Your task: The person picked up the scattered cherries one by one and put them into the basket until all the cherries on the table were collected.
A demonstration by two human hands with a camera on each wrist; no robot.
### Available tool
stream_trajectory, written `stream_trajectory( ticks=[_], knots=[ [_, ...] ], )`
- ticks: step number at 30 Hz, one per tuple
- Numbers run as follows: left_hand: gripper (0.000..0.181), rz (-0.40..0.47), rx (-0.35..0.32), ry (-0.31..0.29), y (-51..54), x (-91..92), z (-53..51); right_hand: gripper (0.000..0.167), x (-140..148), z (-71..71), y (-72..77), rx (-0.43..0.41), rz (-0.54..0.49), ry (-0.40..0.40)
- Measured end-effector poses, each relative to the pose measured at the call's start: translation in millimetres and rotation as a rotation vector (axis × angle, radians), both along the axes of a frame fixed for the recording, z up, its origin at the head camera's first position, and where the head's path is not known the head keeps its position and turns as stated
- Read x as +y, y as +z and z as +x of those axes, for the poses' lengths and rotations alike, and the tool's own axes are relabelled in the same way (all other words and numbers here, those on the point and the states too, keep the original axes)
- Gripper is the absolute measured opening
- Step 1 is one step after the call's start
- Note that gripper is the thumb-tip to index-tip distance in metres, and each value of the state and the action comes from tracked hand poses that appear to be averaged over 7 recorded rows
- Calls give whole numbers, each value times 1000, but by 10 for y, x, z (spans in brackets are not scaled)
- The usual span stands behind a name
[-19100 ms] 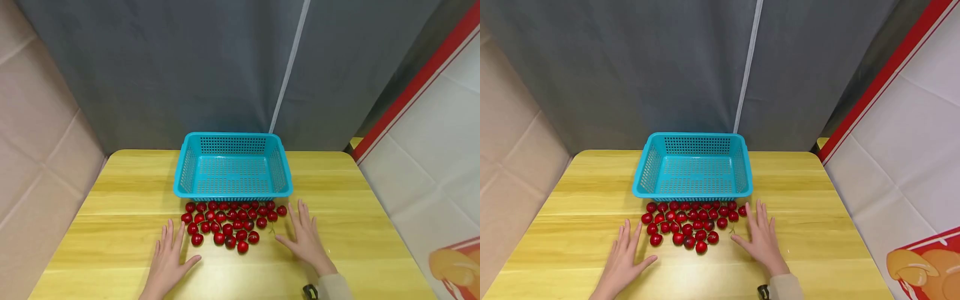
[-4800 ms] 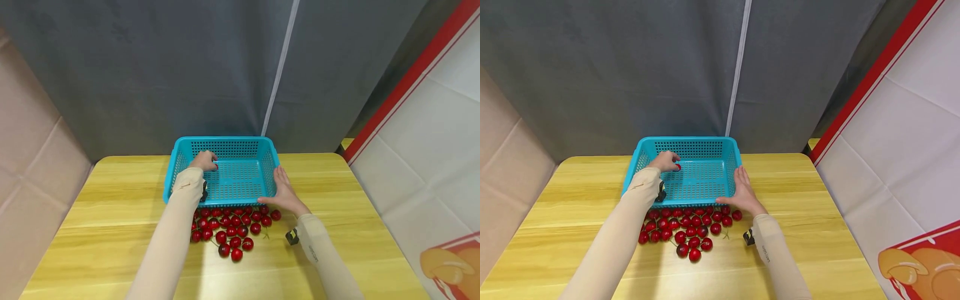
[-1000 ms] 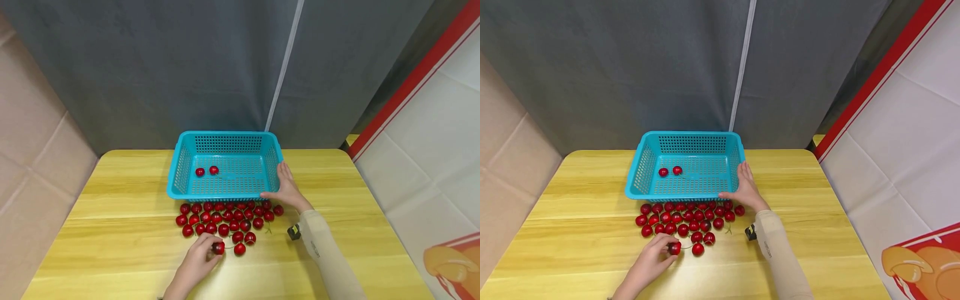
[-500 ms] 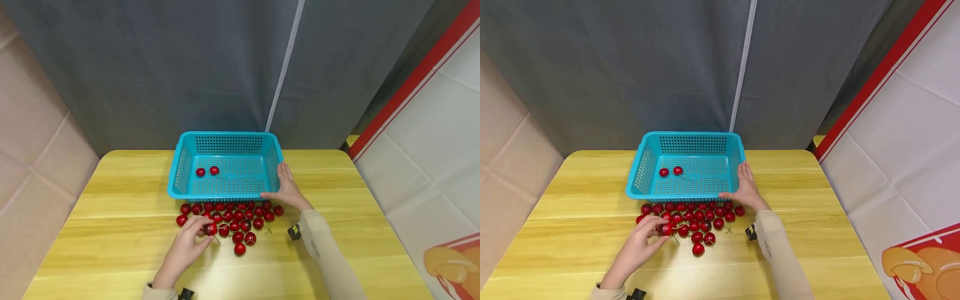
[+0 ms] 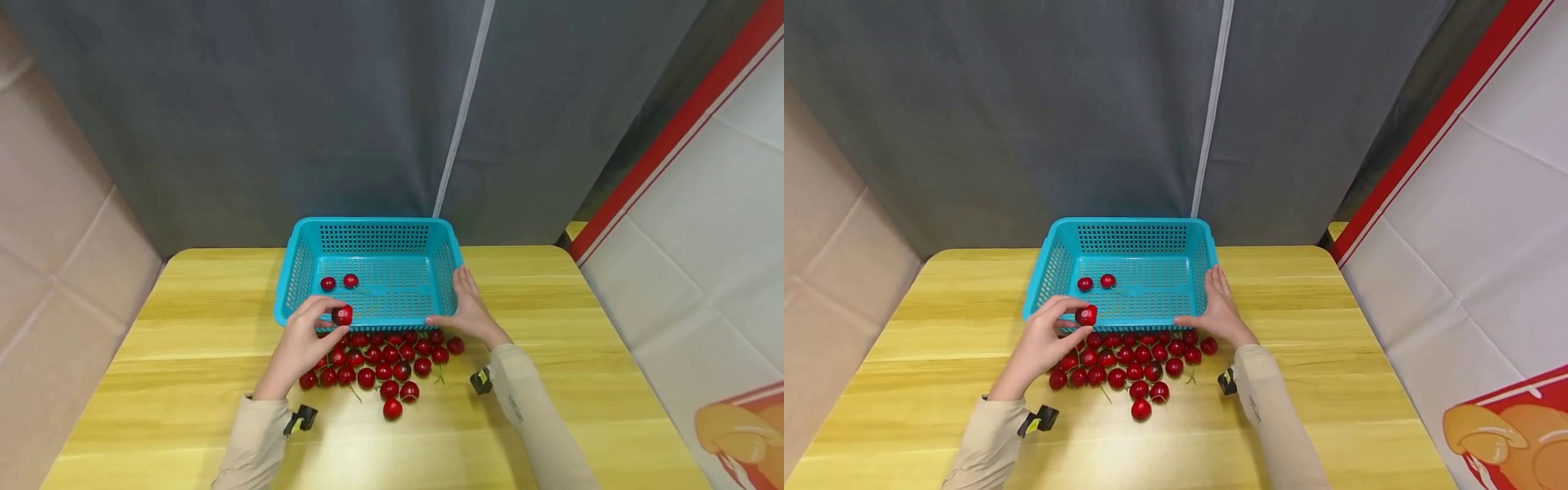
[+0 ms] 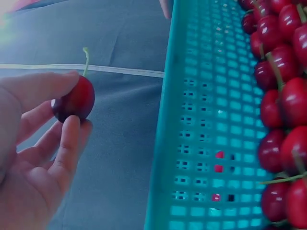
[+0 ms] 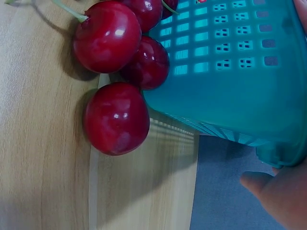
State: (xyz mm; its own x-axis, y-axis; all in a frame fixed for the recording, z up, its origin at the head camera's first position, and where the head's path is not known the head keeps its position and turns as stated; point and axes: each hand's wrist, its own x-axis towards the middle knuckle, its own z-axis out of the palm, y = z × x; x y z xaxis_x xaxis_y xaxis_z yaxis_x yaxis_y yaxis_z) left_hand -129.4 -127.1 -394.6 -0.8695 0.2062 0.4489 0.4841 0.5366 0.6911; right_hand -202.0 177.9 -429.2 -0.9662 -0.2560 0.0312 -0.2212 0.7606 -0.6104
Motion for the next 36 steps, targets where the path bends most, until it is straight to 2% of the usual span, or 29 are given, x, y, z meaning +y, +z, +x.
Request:
stream_trajectory(
  ticks=[3,8,14,19,24,30,36],
  knots=[
    [34,-27,10,-16,75,-4,-137,120,-5,5,-9,2,-3,2],
    [32,-129,7,-73,195,23,-395,120,-9,7,-5,5,-8,1],
    [30,-217,-64,-100,279,89,-672,120,5,-3,-8,9,0,1],
    [28,-248,-102,-118,297,154,-911,120,7,0,-12,6,-2,-3],
    [27,-301,-126,-105,303,196,-1123,120,9,6,-18,4,-4,-3],
    [28,-384,-159,-84,302,256,-1320,119,11,15,-10,3,-5,-5],
    [29,-458,-240,-75,273,317,-1487,120,24,18,-1,4,-8,-5]
  ],
)
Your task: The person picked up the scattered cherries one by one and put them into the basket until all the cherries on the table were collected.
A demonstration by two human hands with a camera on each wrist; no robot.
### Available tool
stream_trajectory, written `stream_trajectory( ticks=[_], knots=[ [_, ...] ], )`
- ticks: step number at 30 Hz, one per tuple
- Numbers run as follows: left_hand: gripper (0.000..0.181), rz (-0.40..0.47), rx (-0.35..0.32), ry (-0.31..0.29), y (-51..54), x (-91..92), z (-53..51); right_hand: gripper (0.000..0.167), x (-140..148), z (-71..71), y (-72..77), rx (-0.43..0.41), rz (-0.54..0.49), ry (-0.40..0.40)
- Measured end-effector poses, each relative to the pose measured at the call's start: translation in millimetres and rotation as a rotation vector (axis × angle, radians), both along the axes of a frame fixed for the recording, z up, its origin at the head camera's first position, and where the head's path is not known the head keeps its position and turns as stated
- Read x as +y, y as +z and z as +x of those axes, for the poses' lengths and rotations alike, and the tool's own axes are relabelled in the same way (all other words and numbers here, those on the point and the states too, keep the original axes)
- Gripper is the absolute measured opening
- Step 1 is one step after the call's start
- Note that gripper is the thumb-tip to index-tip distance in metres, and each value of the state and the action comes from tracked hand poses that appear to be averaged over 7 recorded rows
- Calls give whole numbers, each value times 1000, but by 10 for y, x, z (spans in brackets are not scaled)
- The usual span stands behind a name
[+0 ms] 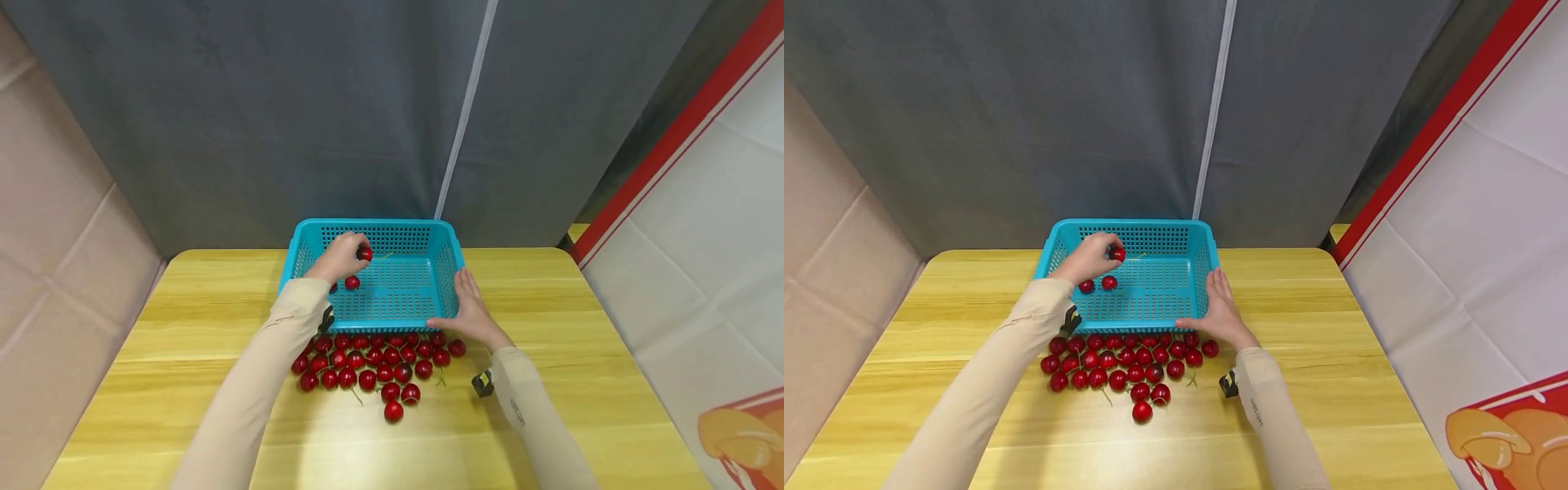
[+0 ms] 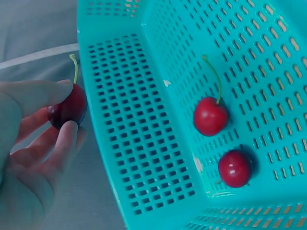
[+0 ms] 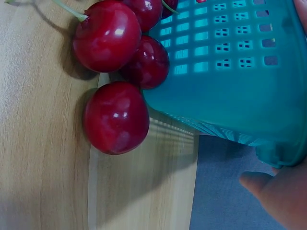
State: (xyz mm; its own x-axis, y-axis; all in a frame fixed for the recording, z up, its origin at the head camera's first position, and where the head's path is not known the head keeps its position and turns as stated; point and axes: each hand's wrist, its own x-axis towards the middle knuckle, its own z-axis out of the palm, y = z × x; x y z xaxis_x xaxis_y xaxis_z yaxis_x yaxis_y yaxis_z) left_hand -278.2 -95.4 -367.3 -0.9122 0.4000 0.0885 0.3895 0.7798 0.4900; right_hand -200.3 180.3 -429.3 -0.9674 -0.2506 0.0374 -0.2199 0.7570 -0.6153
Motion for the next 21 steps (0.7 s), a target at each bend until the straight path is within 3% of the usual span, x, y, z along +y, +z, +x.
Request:
stream_trajectory(
  ticks=[12,21],
  knots=[
    [27,-58,-78,54,-108,120,-208,119,14,17,-23,10,5,0],
    [29,-93,-152,104,-194,178,-209,121,-14,37,-25,3,5,7]
  ],
)
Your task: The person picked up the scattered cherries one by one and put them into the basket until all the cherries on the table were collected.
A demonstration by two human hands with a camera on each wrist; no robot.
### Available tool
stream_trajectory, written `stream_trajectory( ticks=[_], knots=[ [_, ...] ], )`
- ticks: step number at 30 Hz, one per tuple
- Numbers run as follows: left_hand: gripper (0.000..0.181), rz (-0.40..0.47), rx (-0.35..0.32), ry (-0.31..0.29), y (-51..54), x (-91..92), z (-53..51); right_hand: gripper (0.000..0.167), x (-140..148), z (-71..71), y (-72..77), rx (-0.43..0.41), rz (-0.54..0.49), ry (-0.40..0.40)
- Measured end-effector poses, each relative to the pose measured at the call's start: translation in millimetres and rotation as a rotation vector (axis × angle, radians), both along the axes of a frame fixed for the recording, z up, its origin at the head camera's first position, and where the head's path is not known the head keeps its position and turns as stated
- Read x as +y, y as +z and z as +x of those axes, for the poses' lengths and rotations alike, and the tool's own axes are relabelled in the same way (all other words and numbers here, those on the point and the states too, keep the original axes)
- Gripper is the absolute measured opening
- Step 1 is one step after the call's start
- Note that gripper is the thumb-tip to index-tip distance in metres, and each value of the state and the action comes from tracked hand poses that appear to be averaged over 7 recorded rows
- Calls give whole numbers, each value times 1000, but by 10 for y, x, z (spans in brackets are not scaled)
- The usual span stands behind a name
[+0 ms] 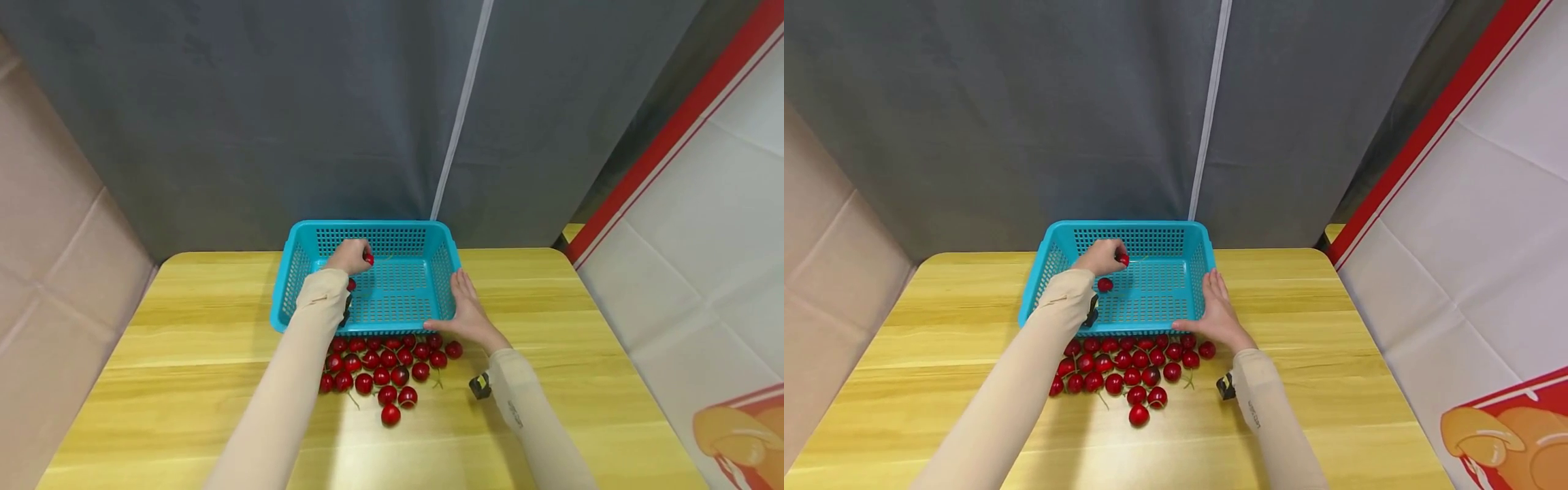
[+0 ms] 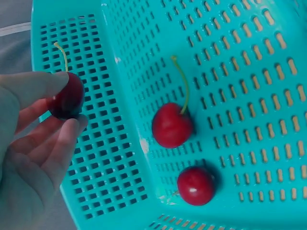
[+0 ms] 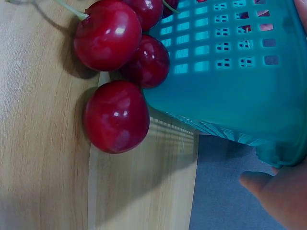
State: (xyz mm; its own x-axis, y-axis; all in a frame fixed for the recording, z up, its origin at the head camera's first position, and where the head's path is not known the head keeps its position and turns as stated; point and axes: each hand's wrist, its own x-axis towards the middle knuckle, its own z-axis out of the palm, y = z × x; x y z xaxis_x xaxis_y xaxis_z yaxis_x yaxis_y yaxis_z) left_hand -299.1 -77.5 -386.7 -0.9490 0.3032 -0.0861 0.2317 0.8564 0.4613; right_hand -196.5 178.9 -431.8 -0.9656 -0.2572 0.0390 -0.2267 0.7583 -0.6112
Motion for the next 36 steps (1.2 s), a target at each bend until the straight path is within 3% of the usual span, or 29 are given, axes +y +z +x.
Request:
stream_trajectory(
  ticks=[5,16,25,30,36],
  knots=[
    [29,-4,-53,18,-15,11,28,121,5,17,10,-6,1,-7],
    [38,-4,-82,6,-17,-25,44,121,-12,12,11,5,-2,6],
    [33,45,-54,-99,64,-76,65,120,12,-13,39,-5,-11,12],
    [33,50,-13,-174,212,-71,167,120,27,-34,38,-8,-6,7],
    [35,69,46,-263,379,-33,414,120,40,-42,35,-11,-2,0]
  ],
)
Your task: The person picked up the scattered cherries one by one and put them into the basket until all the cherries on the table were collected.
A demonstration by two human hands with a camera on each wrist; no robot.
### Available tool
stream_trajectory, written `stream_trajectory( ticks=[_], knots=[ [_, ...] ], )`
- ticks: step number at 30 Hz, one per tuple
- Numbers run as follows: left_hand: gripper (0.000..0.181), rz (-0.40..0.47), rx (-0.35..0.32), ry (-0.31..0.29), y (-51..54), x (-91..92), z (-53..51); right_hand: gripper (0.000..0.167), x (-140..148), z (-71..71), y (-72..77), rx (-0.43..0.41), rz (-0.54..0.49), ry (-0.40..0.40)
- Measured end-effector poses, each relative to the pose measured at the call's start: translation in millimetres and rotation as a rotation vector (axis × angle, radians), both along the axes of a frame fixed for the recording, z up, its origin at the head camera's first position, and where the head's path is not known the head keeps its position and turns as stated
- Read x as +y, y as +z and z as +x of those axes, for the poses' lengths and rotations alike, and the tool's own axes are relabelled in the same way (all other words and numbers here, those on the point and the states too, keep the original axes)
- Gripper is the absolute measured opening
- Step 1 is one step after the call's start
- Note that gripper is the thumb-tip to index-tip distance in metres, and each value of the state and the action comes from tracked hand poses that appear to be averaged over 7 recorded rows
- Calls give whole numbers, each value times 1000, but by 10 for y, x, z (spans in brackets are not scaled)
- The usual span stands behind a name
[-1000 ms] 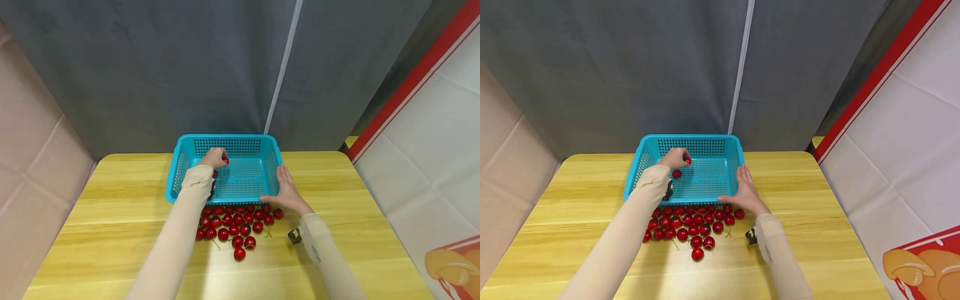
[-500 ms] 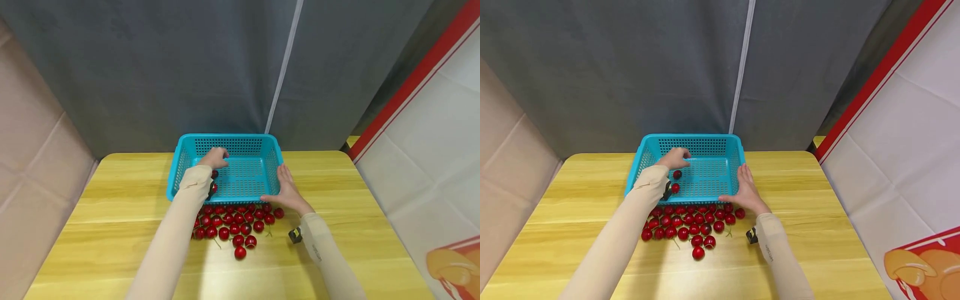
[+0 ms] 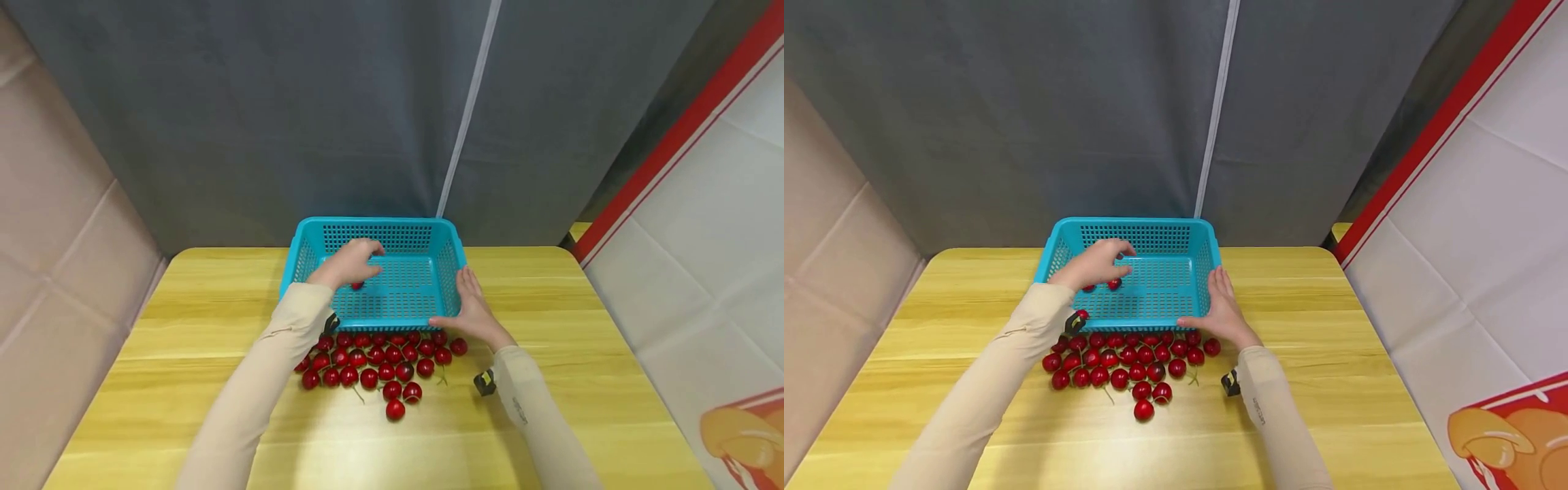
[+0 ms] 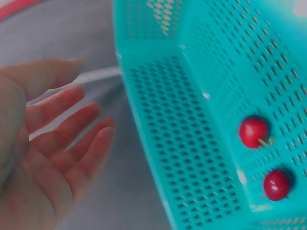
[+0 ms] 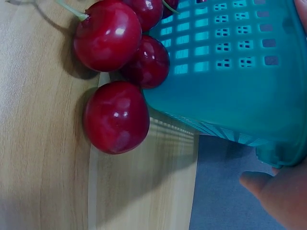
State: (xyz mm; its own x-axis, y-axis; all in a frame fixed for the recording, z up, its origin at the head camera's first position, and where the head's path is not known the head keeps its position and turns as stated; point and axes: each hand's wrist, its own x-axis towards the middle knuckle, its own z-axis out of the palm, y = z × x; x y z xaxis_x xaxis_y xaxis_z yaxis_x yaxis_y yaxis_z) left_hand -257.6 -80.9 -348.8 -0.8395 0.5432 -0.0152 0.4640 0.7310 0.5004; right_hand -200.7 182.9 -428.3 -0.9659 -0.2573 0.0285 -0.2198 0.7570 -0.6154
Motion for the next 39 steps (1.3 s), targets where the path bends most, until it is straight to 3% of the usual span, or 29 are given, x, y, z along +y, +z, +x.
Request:
stream_trajectory(
  ticks=[7,11,14,19,23,27,30,34,39],
  knots=[
    [32,45,146,-56,113,4,417,120,-24,-8,-2,12,-11,-4],
    [31,110,209,-58,78,-55,719,120,-46,13,-4,11,-18,1],
    [29,160,258,-65,-5,-105,944,120,-53,27,3,8,-17,1],
    [26,204,283,-63,-208,-138,1251,120,-51,37,17,9,-25,0],
    [24,235,213,-29,-426,-121,1455,120,-54,43,26,5,-26,0],
    [24,318,137,22,-674,-84,1647,120,-70,49,33,1,-24,-1],
    [25,350,149,39,-881,-42,1774,119,-76,54,28,3,-24,-5],
    [28,324,218,40,-1130,25,1918,121,-69,50,9,8,-17,0],
    [31,261,250,20,-1318,137,2017,122,-61,43,8,17,-35,-2]
  ],
)
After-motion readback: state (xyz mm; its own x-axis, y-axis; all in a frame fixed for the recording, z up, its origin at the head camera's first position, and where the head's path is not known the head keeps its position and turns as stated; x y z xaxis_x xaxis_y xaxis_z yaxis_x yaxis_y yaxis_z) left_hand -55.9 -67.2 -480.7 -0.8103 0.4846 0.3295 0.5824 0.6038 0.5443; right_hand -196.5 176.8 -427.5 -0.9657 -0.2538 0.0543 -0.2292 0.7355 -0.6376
